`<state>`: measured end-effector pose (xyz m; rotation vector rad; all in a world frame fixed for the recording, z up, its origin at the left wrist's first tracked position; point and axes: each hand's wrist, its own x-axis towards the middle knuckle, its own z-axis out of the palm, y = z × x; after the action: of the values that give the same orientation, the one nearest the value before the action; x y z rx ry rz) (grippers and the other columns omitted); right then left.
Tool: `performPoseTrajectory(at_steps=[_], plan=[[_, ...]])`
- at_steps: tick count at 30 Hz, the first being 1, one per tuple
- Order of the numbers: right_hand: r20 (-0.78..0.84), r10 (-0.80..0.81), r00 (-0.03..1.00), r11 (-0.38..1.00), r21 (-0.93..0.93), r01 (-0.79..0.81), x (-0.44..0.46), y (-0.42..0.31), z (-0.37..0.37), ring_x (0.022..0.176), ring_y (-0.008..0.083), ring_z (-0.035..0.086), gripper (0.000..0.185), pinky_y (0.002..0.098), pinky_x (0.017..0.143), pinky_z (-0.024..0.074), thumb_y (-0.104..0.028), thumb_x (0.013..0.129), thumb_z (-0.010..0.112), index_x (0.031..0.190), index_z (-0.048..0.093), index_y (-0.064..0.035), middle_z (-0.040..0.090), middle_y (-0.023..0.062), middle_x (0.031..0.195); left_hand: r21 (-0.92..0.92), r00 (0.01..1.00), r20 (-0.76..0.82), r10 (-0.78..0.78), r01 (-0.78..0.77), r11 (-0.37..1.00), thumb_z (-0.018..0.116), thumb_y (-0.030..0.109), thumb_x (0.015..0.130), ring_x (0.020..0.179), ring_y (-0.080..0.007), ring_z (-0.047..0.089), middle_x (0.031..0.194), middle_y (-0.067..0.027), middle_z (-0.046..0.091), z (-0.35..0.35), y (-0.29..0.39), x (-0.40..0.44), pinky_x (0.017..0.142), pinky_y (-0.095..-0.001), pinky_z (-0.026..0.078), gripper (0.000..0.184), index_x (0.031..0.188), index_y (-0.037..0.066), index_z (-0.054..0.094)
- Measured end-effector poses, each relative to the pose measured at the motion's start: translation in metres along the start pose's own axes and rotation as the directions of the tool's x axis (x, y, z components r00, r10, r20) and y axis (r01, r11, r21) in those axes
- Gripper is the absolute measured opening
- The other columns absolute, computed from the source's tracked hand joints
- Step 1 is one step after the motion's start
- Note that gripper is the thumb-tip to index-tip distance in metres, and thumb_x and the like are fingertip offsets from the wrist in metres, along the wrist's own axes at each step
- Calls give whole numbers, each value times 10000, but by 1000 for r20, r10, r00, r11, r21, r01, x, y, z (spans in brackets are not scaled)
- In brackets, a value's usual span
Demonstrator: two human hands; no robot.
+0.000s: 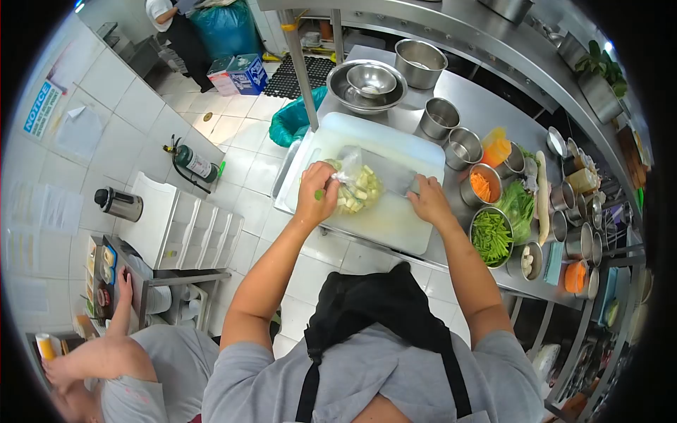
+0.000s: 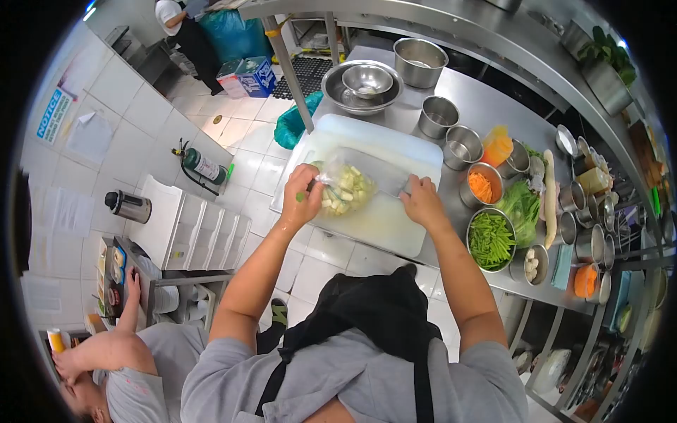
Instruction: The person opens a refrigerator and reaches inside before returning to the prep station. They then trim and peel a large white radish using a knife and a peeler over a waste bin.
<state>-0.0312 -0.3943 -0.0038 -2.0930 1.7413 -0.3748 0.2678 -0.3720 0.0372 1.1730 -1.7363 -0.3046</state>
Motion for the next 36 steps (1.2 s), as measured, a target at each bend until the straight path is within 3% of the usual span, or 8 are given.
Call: performPoseTrajectory(at_steps=[3, 9, 11, 17, 19, 22, 28, 36], plan=[[41, -37, 998, 996, -76, 40, -8, -14, 1, 1090, 399, 527, 625, 476, 920, 447, -264, 824, 705, 1342, 439, -37, 545, 234, 1116, -52, 999, 37, -20, 22, 998, 625, -19, 732, 837, -311, 546, 865, -118, 569, -9, 1, -7, 751, -391, 387, 155, 866, 40, 575], [39, -151, 988, 980, -122, 154, 2, 8, 3, 1001, 365, 574, 446, 475, 839, 479, -236, 834, 678, 1219, 516, -79, 583, 161, 1048, 284, 994, -80, 68, -43, 958, 672, 20, 718, 791, -309, 562, 832, -112, 569, -26, 22, 6, 715, -387, 420, 119, 819, 40, 612], [-5, -215, 977, 968, -134, 213, 0, 13, -1, 951, 368, 595, 391, 478, 815, 488, -217, 841, 663, 1182, 531, -80, 597, 153, 1009, 90, 992, 96, -84, 75, 993, 701, 52, 711, 664, -296, 554, 743, -117, 558, -32, 16, 8, 614, -367, 438, 112, 754, 27, 601], [-50, 5, 999, 964, 267, 8, -19, 32, -33, 648, 311, 604, 203, 417, 621, 515, -158, 904, 565, 1063, 539, -35, 585, 124, 738, 57, 894, 297, -336, 335, 941, 713, 104, 795, 604, -178, 593, 661, -76, 600, -22, -4, 27, 562, -321, 461, 137, 831, -9, 645], [344, 232, 910, 576, 704, -414, -39, -5, -70, 523, 173, 535, 152, 325, 445, 451, -175, 951, 537, 1010, 518, -37, 536, 66, 685, 12, 898, 294, -327, 339, 941, 692, 149, 851, 608, -126, 607, 674, -67, 623, -11, -4, 36, 537, -305, 458, 184, 835, -24, 632], [391, 162, 906, 375, 825, -423, -56, -31, -93, 460, 79, 451, 128, 238, 363, 370, -173, 978, 518, 1061, 509, -76, 485, 2, 650, -112, 778, 421, -465, 554, 825, 664, 162, 885, 521, -100, 578, 633, -49, 608, -1, 21, 55, 510, -263, 451, 182, 829, -8, 625], [446, 49, 894, 361, 826, -432, -66, -56, -105, 480, 94, 473, 126, 260, 377, 400, -173, 973, 523, 1003, 492, -55, 491, 15, 668, -124, 900, 313, -305, 357, 926, 682, 91, 844, 585, -71, 545, 643, -20, 600, 11, 26, 64, 543, -240, 429, 131, 799, -9, 611], [479, 20, 877, 329, 826, -458, -67, -56, -97, 475, 89, 471, 127, 251, 367, 394, -172, 974, 522, 1020, 487, -58, 484, 11, 668, -82, 866, 330, -375, 422, 903, 701, 120, 821, 606, -94, 523, 652, -29, 594, 5, 25, 66, 580, -266, 439, 150, 800, -10, 628]])
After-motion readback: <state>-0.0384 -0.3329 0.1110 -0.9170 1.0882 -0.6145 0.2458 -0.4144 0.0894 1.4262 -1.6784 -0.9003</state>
